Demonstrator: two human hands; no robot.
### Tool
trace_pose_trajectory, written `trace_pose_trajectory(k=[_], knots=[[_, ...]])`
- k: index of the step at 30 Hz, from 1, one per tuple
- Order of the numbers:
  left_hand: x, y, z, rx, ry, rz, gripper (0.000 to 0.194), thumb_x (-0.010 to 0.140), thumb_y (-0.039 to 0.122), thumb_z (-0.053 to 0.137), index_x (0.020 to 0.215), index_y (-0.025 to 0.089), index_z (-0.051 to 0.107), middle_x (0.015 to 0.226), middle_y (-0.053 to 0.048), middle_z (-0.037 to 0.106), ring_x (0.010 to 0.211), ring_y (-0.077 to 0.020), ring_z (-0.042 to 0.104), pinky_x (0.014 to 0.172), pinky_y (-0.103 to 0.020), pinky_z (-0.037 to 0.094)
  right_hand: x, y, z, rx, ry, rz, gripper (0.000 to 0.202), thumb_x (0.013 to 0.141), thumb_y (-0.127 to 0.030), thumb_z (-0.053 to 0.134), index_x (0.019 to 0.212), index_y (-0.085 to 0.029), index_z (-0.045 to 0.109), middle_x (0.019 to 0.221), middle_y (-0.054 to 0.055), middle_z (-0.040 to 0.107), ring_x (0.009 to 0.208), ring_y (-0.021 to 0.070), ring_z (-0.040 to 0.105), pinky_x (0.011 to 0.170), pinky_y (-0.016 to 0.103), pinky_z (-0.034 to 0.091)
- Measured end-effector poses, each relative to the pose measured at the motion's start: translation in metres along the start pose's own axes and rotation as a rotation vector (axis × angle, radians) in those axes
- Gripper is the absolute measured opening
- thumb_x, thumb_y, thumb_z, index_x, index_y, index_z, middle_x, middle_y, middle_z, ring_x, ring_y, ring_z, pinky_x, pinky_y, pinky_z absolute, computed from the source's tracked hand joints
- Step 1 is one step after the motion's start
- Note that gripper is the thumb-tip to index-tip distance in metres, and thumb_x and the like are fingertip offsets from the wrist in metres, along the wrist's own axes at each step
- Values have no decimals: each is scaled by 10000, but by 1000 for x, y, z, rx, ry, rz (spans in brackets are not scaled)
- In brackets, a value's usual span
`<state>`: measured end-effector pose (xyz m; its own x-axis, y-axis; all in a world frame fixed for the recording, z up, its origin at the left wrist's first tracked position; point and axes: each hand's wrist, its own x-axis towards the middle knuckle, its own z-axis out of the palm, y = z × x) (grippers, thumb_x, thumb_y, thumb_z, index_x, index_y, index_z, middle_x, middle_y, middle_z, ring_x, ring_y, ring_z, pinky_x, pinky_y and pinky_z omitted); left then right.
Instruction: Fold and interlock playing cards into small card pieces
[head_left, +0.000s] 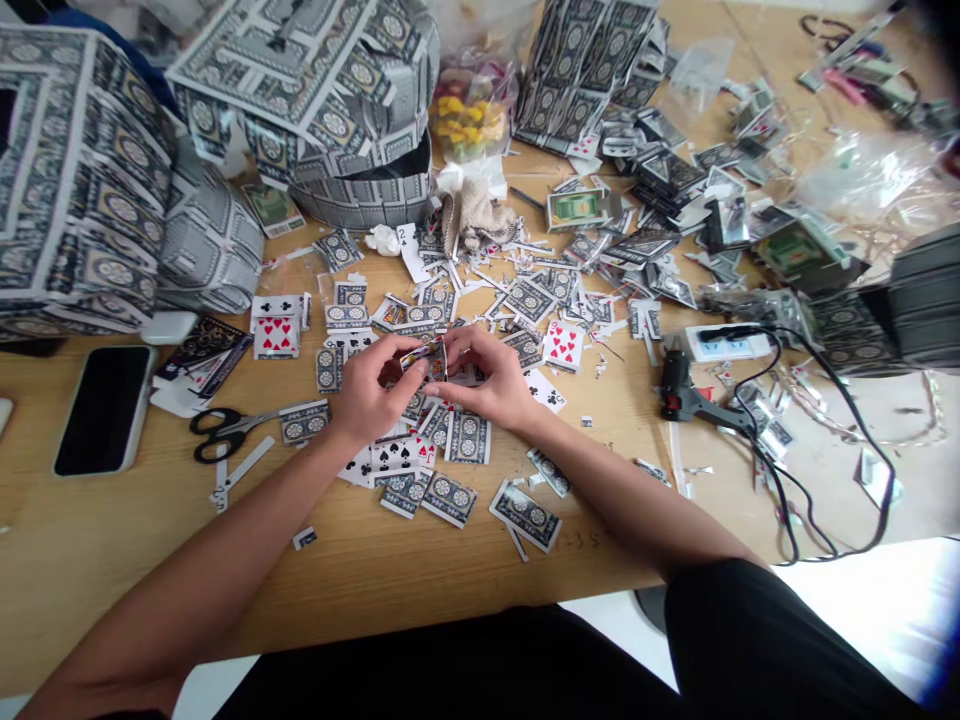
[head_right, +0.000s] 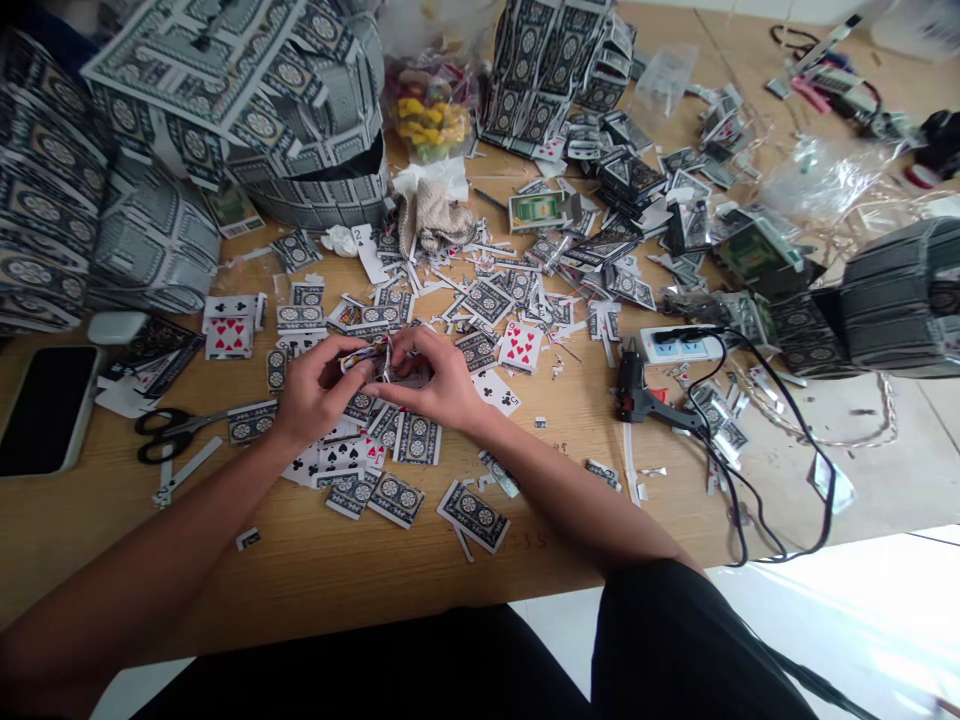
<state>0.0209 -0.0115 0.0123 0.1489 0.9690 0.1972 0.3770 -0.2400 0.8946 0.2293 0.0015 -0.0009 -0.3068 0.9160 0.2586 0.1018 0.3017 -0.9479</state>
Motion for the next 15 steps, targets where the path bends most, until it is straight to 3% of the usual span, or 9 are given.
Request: trace_pose_trajectory(k=[7,15], knots=[[-1,2,-1,-53,-57,-15,269,935,407,691,1102,196,700,852,-13,736,678,-151,669,610,-272,545,2,1,1,10,51,37,488,722,-614,933,850,-244,642,1050,50,631,952,212,630,765,359,597],[-1,3,-1,-74,-67,-10,350,933,455,714,1155,186,738,908,-49,773,729,-167,707,637,-278,589,2,4,1,66,67,57,510,691,-601,957,872,-232,655,1099,47,602,924,191,625,768,355,631]])
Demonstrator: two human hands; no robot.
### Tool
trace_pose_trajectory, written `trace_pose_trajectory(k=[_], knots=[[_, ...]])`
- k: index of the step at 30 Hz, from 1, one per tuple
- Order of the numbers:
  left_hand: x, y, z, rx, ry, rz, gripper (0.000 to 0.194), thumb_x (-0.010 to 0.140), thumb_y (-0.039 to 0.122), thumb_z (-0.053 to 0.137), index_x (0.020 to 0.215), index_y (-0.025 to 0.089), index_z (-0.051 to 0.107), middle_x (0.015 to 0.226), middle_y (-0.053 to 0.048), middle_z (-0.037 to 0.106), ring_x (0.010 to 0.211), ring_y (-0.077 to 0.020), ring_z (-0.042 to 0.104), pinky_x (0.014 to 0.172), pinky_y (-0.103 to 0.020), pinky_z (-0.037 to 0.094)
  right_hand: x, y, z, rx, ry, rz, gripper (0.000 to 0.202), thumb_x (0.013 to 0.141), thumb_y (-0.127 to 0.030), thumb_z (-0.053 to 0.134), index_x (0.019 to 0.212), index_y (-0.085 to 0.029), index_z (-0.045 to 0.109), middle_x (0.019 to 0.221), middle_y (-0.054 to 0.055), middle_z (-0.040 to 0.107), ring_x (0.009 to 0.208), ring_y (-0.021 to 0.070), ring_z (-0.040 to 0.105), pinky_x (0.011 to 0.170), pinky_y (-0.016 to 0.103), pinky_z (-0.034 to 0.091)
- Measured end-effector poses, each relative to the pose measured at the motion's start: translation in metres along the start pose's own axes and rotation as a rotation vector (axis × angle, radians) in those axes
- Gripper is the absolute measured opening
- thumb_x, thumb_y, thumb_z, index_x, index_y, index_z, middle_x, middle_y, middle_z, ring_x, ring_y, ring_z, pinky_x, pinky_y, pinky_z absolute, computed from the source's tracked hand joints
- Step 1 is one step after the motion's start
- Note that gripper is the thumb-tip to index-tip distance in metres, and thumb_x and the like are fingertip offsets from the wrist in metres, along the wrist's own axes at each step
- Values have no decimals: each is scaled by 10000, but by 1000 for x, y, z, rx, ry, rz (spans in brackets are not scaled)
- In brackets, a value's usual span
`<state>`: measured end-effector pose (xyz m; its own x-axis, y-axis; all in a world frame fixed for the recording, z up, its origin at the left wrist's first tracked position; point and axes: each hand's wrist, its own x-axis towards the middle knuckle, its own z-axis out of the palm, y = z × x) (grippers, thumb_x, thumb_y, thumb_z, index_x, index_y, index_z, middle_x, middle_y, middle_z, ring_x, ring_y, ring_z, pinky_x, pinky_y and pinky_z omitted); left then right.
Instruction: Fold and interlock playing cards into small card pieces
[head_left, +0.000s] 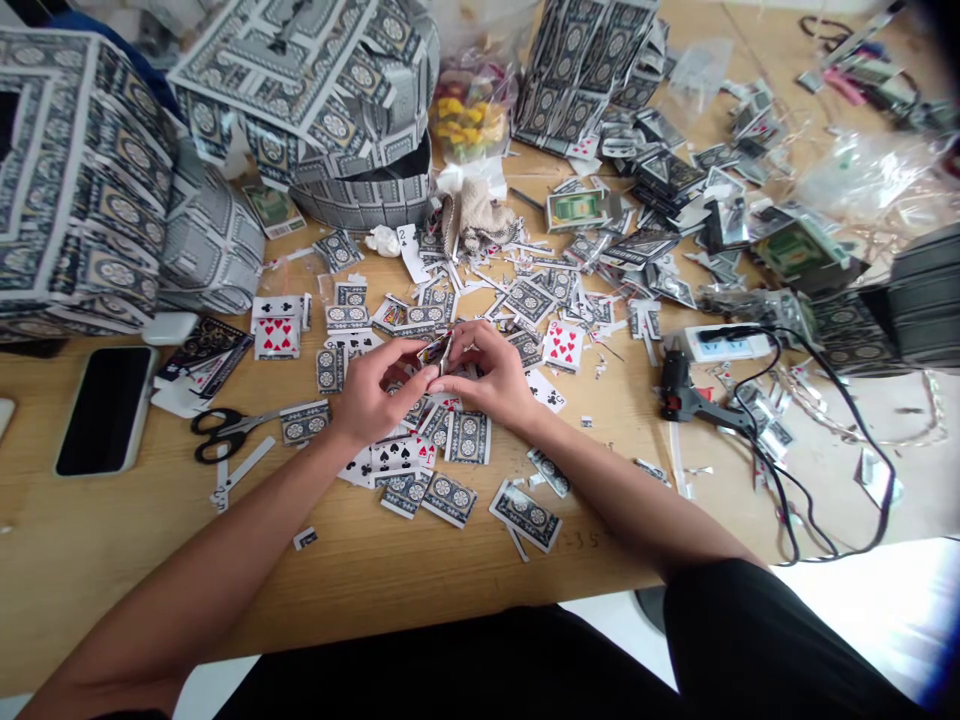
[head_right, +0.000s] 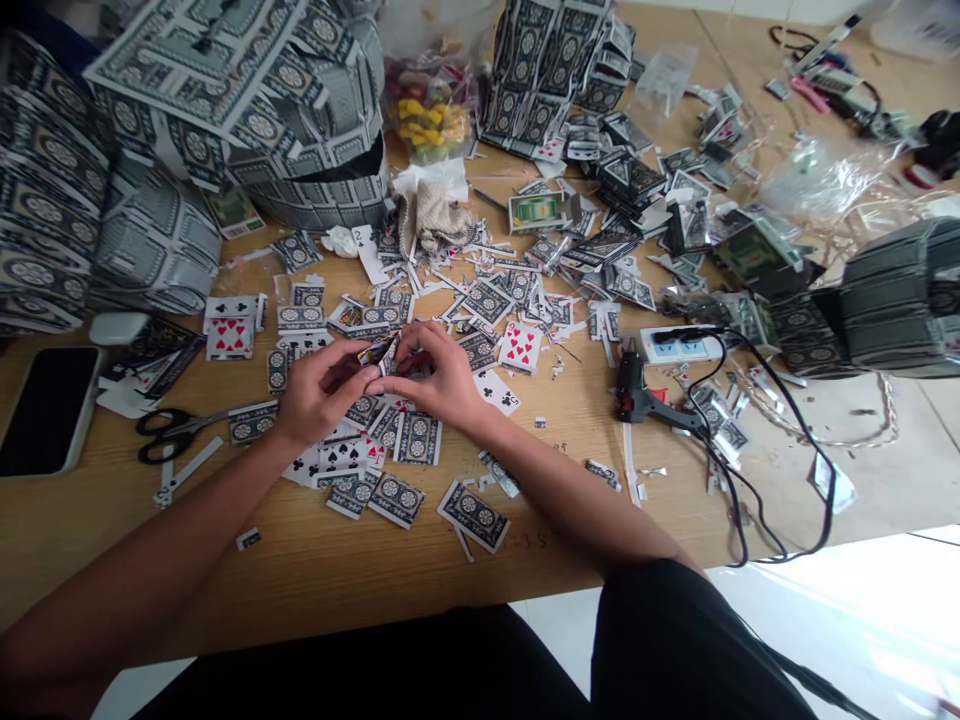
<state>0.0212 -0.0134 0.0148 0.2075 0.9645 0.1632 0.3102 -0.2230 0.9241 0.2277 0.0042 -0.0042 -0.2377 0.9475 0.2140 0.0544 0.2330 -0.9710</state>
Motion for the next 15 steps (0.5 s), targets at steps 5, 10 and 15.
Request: trace_pose_trajectory(k=[5,10,15], knots=[[1,-3,2,-11,26,-32,365,943,507,722,1143,203,753,919,-52,785,752,-176,730,662,-283,616,0,-4,0,12,-17,34,491,715,-591,944,903,-235,662,1116,50,591,964,198,636,805,362,663],[1,-11,5,-84,98,-87,346,992,527,666,1135,215,705,959,-44,775,713,-153,715,620,-265,623,0,-5,2,-13,-39,74,482,741,-568,928,982,-233,680,1196,65,584,1010,209,659,853,374,686],[1,-16,7,-145,132,-104,352,989,526,678,1151,215,665,1023,-59,772,781,-167,737,638,-275,652,-2,0,3,-10,-4,89,571,804,-519,896,1225,-248,620,1202,67,622,1040,218,676,864,364,696]])
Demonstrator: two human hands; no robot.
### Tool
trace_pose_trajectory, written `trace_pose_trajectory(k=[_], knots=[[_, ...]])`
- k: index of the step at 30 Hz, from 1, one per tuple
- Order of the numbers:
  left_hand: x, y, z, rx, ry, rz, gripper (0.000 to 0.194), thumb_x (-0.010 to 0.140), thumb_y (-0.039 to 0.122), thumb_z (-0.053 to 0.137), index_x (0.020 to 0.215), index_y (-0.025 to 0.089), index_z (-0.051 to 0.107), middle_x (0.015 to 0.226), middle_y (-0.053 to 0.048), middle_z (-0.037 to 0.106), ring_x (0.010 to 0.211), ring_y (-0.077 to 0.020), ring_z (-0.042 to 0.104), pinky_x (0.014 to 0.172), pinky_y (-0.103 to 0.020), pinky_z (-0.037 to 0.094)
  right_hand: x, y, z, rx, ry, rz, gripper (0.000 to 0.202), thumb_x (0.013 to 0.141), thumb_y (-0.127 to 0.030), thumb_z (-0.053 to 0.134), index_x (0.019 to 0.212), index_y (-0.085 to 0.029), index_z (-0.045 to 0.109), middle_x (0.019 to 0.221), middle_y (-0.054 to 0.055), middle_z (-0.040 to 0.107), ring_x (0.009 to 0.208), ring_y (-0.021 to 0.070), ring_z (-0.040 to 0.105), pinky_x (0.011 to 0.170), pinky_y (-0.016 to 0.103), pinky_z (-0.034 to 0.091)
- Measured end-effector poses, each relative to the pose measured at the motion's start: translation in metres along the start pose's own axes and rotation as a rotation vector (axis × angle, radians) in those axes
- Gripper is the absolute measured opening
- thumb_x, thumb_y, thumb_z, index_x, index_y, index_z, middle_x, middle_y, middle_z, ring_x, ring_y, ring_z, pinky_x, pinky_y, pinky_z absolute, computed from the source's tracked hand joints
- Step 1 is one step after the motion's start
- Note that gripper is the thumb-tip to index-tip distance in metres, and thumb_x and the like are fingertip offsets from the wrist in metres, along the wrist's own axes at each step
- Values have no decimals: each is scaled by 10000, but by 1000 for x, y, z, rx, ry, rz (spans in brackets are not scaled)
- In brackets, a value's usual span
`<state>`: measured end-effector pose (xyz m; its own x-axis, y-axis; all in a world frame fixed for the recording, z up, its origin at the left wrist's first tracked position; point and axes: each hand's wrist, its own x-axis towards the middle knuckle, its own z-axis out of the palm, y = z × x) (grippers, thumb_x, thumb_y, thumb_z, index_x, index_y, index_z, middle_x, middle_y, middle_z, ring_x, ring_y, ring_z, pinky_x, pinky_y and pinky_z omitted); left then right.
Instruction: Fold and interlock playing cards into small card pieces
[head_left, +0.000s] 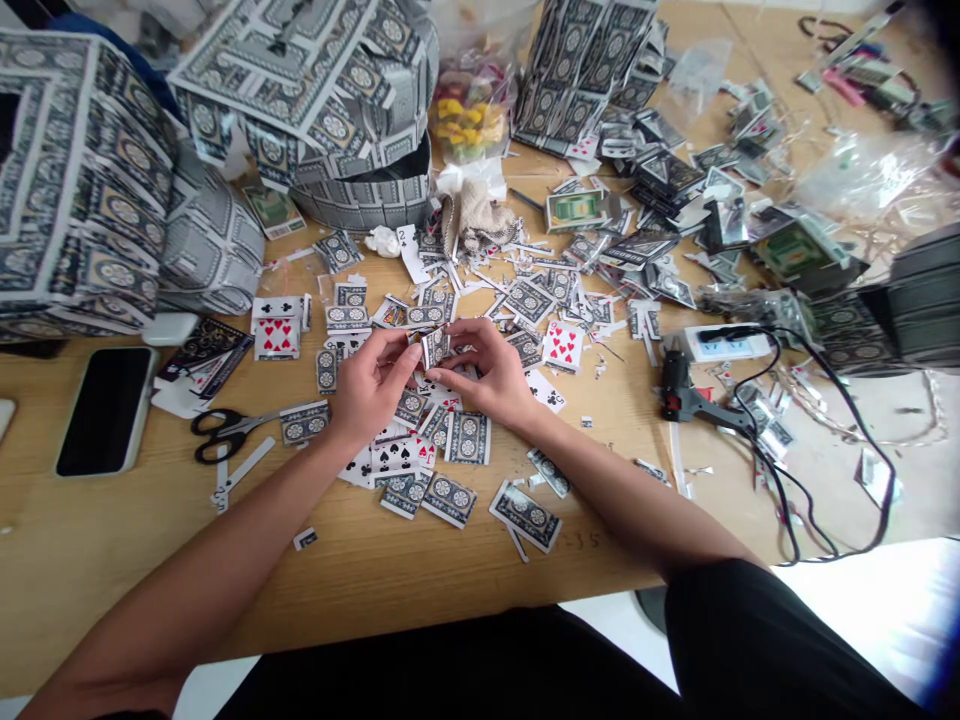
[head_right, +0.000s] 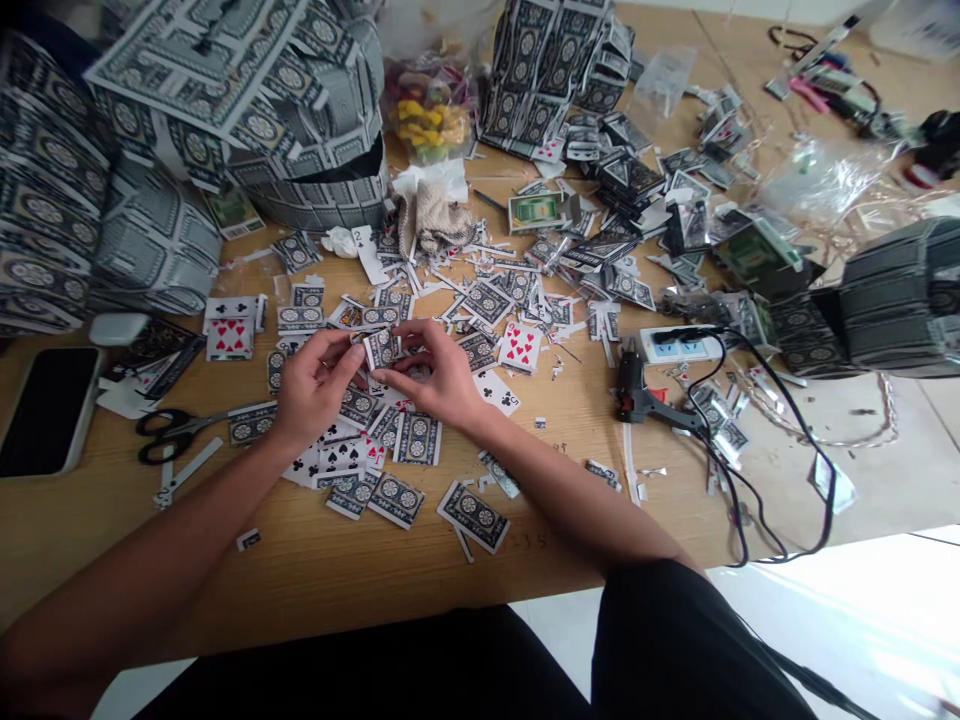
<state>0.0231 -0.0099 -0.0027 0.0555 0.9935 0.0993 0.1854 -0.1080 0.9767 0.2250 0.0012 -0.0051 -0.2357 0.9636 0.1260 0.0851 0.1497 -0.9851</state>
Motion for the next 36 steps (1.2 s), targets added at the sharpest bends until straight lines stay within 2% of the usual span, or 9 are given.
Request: trace_pose_trajectory(k=[3,6,12,16,22,29,36], knots=[[0,0,0,9,-15,16,335,995,514,675,1138,210,672,1019,-60,775,775,-164,739,649,-277,657,-1,-1,0,-16,-6,-30,599,841,-479,878,1330,-255,615,1227,67,634,1019,211,678,860,365,701],[0,1,0,30,-27,34,323,1008,501,663,1140,207,679,994,-54,778,735,-150,734,639,-265,650,-1,-6,-1,-46,-1,-69,516,856,-466,870,1293,-258,689,1287,66,618,968,189,673,860,368,709],[-1,1,-1,41,-25,16,368,983,517,695,1185,210,668,1021,-63,792,763,-164,756,673,-278,663,-2,-8,0,-99,6,-126,480,856,-463,876,1278,-284,733,1396,78,600,1185,254,676,905,397,712],[-2,4,-1,26,-42,2,381,969,505,716,1199,206,662,1020,-67,797,775,-175,768,683,-291,673,-3,-7,1,-124,30,-164,422,895,-419,846,1279,-282,737,1385,85,608,1192,255,680,875,398,718],[-3,3,-1,38,-76,16,380,990,509,674,1225,210,685,1109,-85,795,849,-201,777,697,-322,685,-4,-7,1,-201,65,-141,339,940,-371,793,1265,-291,741,1370,80,637,1209,261,667,833,384,711],[-3,0,-2,79,-74,37,343,994,488,676,1189,207,706,1010,-62,795,776,-177,759,697,-304,663,-4,-10,0,-152,10,-177,429,921,-342,809,1337,-283,718,1422,103,598,1245,280,655,866,415,713],[-3,2,-3,122,-87,58,332,1007,488,649,1171,207,712,979,-58,791,802,-186,758,725,-309,656,-4,-13,-2,-251,-27,-205,471,900,-332,841,1354,-321,717,1434,100,610,1306,317,623,921,490,688]])
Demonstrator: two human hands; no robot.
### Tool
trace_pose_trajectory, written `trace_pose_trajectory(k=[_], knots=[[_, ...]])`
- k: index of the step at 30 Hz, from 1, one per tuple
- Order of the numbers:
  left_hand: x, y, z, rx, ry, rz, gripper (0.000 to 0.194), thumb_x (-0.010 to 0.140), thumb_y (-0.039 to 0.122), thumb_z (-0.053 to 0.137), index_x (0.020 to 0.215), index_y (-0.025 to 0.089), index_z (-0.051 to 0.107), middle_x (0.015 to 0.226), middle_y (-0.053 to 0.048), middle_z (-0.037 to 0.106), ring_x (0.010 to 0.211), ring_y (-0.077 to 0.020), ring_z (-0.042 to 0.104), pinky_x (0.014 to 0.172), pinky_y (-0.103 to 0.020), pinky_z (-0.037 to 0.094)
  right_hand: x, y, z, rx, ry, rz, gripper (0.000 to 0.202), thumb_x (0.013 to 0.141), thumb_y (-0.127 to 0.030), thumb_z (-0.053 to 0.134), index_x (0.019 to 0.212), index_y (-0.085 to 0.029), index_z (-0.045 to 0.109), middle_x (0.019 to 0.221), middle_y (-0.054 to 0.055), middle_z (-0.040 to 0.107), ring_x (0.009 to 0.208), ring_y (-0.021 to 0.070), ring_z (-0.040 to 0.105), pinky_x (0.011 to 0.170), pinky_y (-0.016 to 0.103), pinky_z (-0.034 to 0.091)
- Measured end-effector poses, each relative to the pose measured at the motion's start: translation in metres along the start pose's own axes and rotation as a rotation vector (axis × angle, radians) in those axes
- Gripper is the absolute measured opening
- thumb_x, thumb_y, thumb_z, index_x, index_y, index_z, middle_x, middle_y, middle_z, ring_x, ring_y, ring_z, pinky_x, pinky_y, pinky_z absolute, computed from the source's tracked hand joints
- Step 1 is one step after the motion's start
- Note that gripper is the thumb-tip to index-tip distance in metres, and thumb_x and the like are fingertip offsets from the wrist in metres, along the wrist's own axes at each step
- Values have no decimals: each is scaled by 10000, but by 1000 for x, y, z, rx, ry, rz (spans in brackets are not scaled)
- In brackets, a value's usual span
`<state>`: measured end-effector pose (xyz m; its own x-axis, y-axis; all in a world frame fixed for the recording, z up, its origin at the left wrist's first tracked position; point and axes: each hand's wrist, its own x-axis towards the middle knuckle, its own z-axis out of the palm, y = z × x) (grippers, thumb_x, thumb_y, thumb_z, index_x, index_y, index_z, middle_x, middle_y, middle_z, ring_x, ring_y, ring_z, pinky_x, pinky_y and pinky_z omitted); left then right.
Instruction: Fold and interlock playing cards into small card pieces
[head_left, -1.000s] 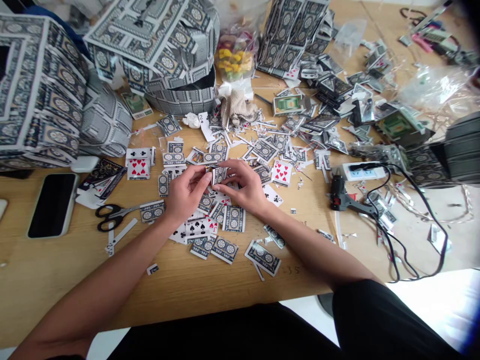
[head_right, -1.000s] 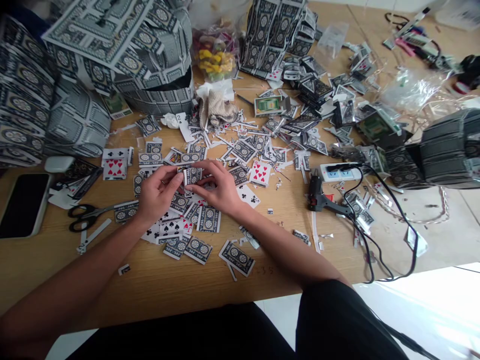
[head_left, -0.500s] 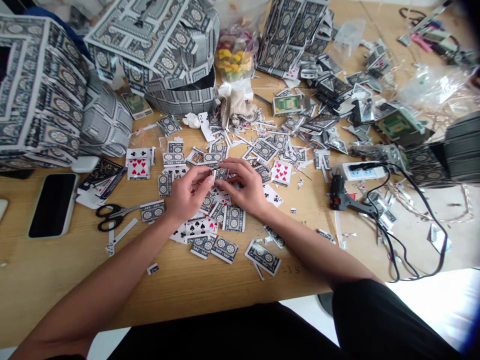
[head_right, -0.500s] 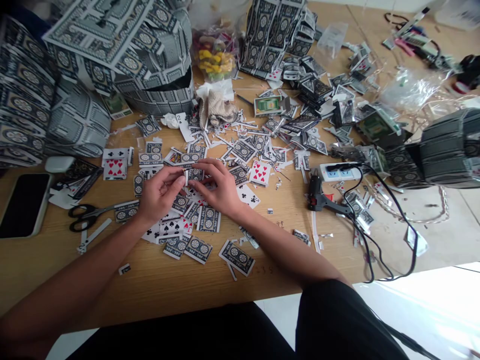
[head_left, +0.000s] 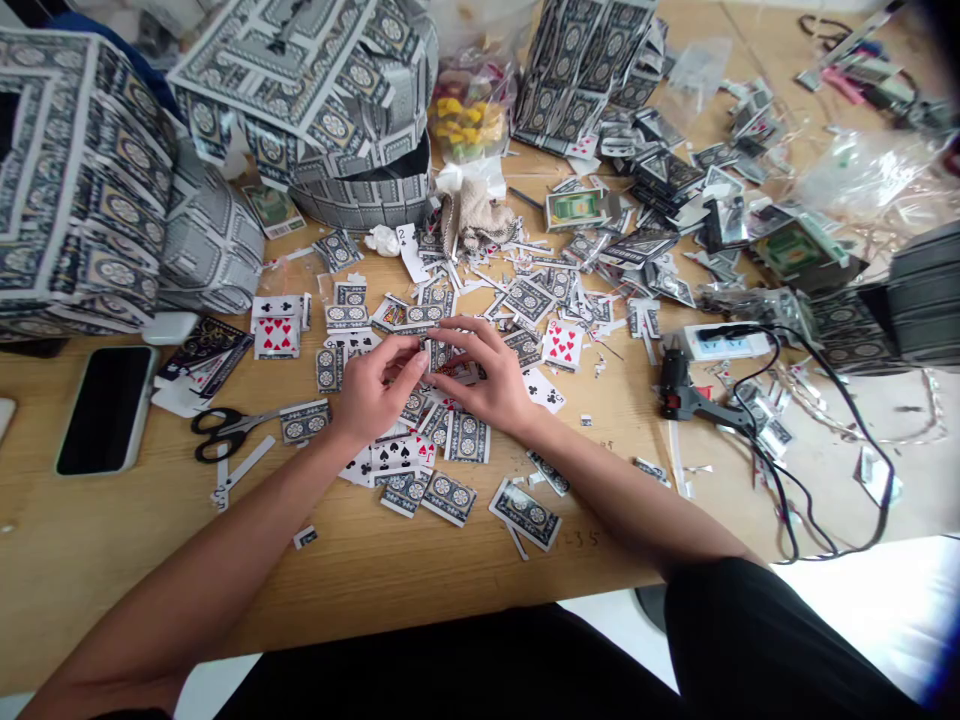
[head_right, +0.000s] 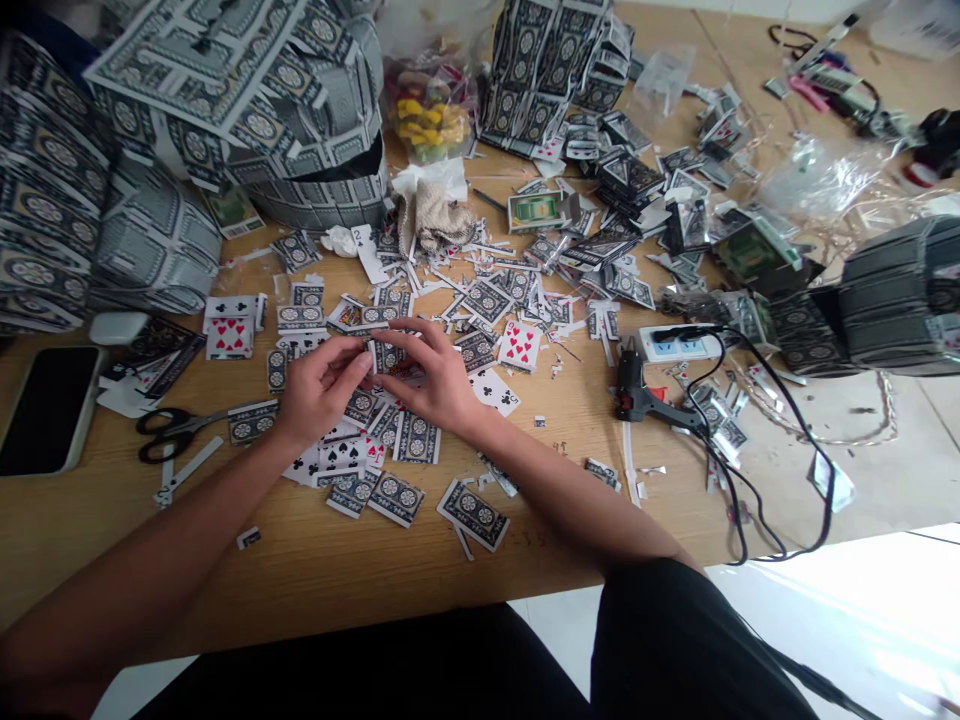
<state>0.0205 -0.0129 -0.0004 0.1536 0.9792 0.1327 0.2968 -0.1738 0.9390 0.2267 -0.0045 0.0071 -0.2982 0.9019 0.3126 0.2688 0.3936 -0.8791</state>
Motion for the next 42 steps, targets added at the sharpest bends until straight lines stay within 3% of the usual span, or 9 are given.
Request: trace_pose_trajectory(k=[16,22,29,42], knots=[[1,3,-1,-17,-8,-9,330,999,502,661,1152,214,705,936,-40,771,748,-169,733,691,-293,623,0,8,1,6,3,-38,447,940,-355,820,1372,-336,707,1391,86,651,1298,299,642,985,495,664],[1,3,-1,-5,-6,0,301,1003,491,653,1103,209,687,886,-22,741,689,-145,692,650,-274,592,0,8,1,14,6,-74,455,959,-329,800,1402,-324,696,1397,90,649,1270,279,662,904,433,699],[2,0,-1,-25,-10,8,258,1003,463,661,1057,211,673,858,-15,726,714,-150,694,650,-269,584,0,12,1,-62,32,-116,480,935,-302,826,1399,-320,703,1376,93,662,1281,282,668,1060,503,644],[3,1,-1,-15,-2,25,210,1009,416,654,994,207,652,811,1,698,688,-138,671,640,-268,563,1,11,1,-95,32,-159,489,924,-309,835,1396,-306,706,1349,96,669,1258,277,674,1049,489,642]])
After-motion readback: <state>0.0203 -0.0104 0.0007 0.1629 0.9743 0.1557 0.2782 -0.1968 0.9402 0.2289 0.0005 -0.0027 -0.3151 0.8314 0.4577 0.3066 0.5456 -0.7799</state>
